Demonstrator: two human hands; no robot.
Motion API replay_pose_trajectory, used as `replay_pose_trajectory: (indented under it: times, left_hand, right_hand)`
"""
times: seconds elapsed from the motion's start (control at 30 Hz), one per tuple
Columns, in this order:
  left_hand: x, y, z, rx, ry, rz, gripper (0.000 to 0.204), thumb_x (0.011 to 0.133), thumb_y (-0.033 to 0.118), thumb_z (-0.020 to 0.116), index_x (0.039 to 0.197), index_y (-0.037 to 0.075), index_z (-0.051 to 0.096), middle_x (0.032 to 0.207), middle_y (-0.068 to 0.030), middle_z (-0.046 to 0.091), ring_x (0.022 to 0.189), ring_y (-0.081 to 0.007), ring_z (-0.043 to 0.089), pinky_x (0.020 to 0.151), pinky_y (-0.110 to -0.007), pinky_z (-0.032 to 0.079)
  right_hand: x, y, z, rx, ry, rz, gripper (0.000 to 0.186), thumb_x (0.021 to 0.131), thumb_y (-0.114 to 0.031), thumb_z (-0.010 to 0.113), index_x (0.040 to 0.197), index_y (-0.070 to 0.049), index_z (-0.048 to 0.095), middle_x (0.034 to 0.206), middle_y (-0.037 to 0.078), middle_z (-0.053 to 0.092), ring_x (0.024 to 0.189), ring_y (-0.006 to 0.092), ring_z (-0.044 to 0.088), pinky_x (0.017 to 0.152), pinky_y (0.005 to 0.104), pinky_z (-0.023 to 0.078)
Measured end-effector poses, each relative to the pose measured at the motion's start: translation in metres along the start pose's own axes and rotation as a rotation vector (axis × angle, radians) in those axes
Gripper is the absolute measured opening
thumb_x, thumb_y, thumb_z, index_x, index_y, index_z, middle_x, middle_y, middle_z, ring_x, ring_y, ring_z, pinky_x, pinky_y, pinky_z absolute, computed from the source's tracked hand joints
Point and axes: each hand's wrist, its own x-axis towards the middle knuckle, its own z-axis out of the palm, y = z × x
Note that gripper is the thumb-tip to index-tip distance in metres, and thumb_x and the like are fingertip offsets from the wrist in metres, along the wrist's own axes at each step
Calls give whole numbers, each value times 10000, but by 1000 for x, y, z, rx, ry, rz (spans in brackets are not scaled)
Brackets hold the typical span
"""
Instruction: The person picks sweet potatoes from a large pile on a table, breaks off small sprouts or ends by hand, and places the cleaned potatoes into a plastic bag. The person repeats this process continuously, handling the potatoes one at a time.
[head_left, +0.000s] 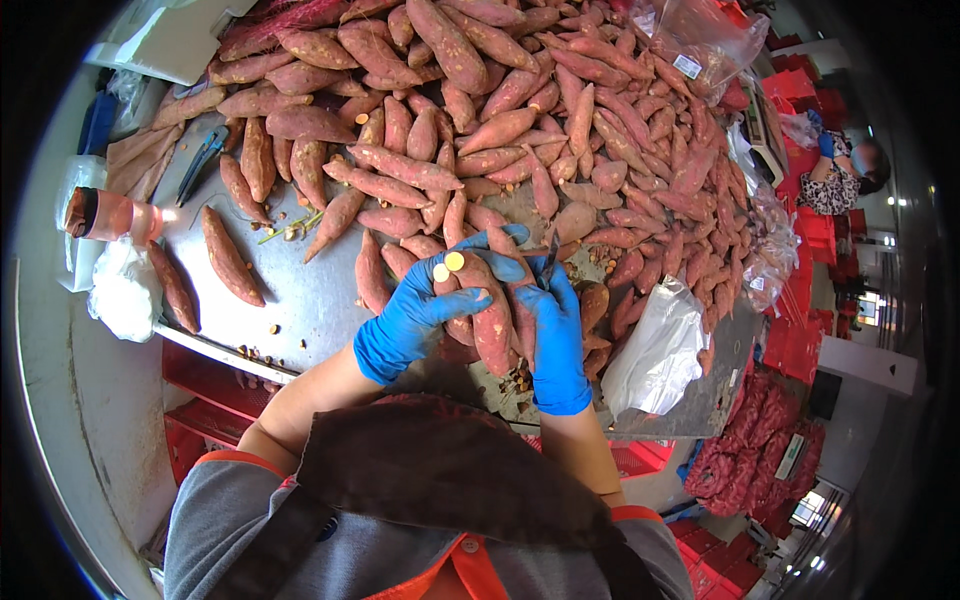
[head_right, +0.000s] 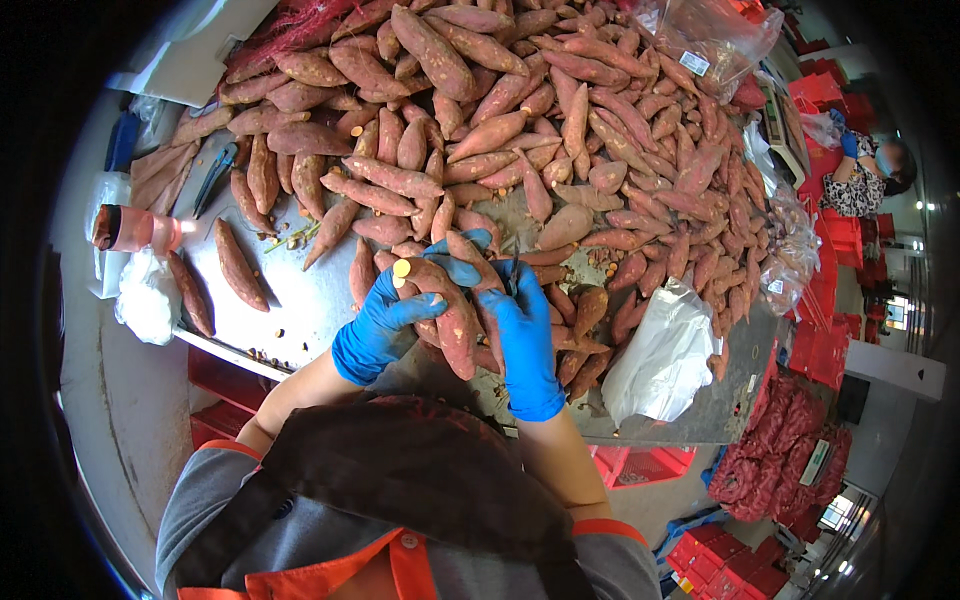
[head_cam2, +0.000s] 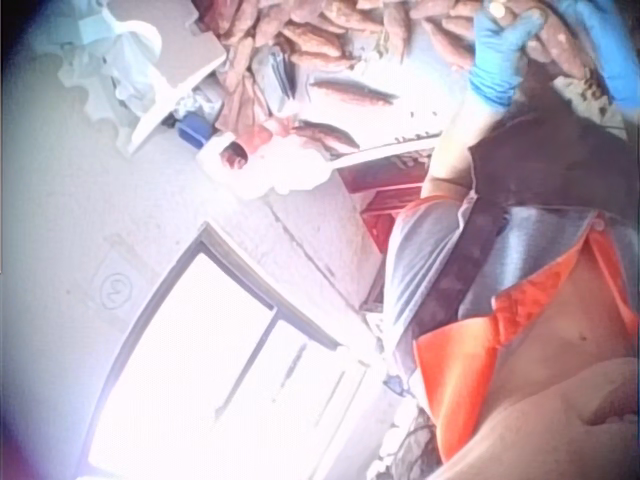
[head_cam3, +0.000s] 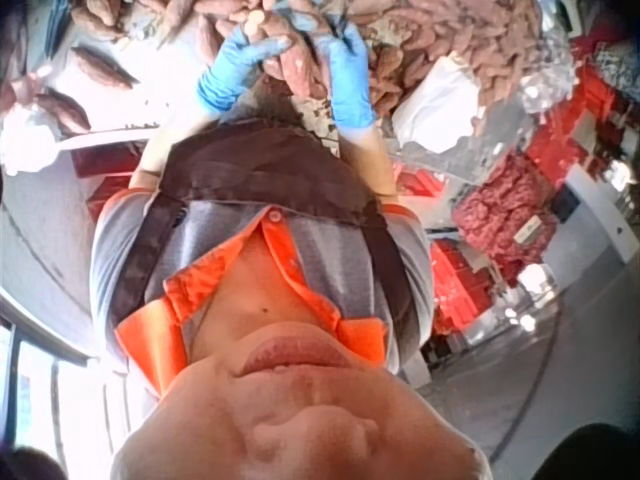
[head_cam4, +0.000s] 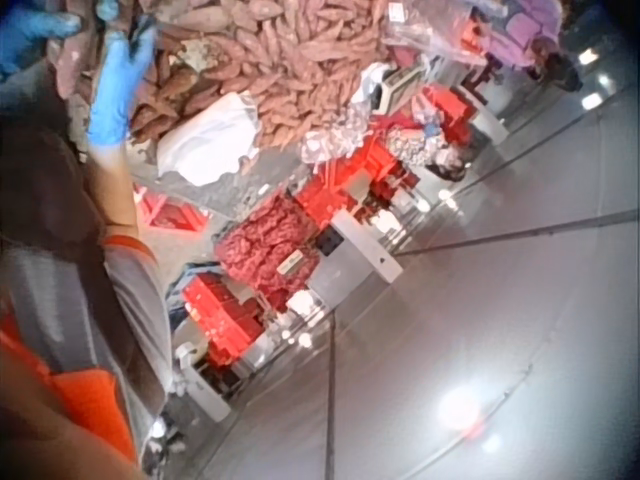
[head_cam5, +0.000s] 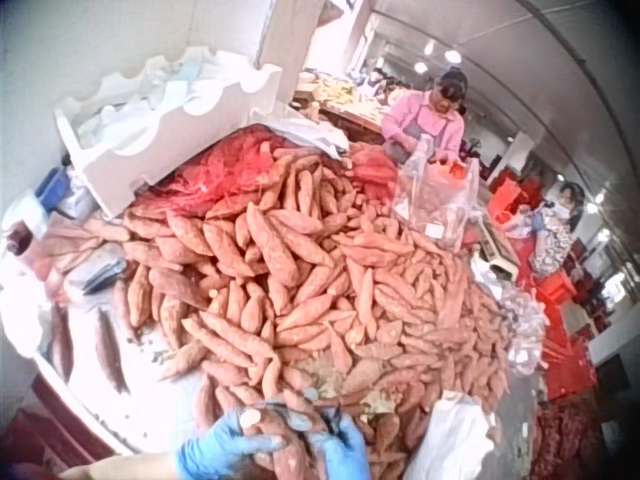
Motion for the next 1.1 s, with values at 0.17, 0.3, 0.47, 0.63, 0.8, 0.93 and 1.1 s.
replay_pose_trajectory:
  times: [0.17,0.3,0.47,0.63,0.8,0.93,1.1]
  left_hand:
    - [-6,1,-2,62,50,-21,364,787,168,643,1092,-20,580,1102,-101,589,1014,-192,554,910,-299,419]
    - [-5,3,4,137,36,63,369,782,174,649,1089,-17,580,1072,-90,603,1001,-193,560,913,-299,418]
    - [-6,6,-12,173,-83,-56,397,790,165,664,1133,-8,562,1078,-67,599,1013,-171,539,932,-293,400]
    - [-9,14,-11,330,-272,-146,321,784,152,692,1068,23,618,1107,-68,573,1064,-183,508,948,-302,380]
    - [-9,20,-5,729,-333,69,280,742,143,696,1007,58,659,1148,-108,553,1089,-257,507,945,-334,391]
    - [-17,24,2,993,-347,124,285,715,131,679,999,106,669,1229,-96,520,1053,-281,553,839,-338,459]
    - [-26,24,9,1167,-287,252,371,691,113,667,1061,142,649,1269,-99,503,973,-303,596,712,-350,502]
  right_hand:
    - [-7,-4,-3,-77,-109,-15,362,818,-74,497,1171,1,477,1106,61,536,1002,141,504,890,278,404]
    - [-10,-3,11,-124,24,21,399,796,-105,488,1179,5,468,1108,61,537,1009,133,495,889,272,399]
    - [-18,0,-8,-203,-53,32,352,853,-96,524,1189,-5,477,1076,34,545,960,105,498,831,248,420]
    - [-20,0,-12,-352,6,31,244,865,-60,539,1101,-15,584,984,34,595,867,106,543,777,251,443]
    - [-8,-30,-17,-1172,-85,-591,287,793,-22,543,1075,-32,596,957,118,607,786,240,609,661,306,484]
    - [-7,-45,-2,-1574,-147,-587,313,733,-15,545,1035,-63,614,889,122,595,719,294,602,612,344,483]
    - [6,-42,-33,-1689,-43,-521,218,731,-57,548,932,-77,629,835,136,607,731,318,604,598,386,484]
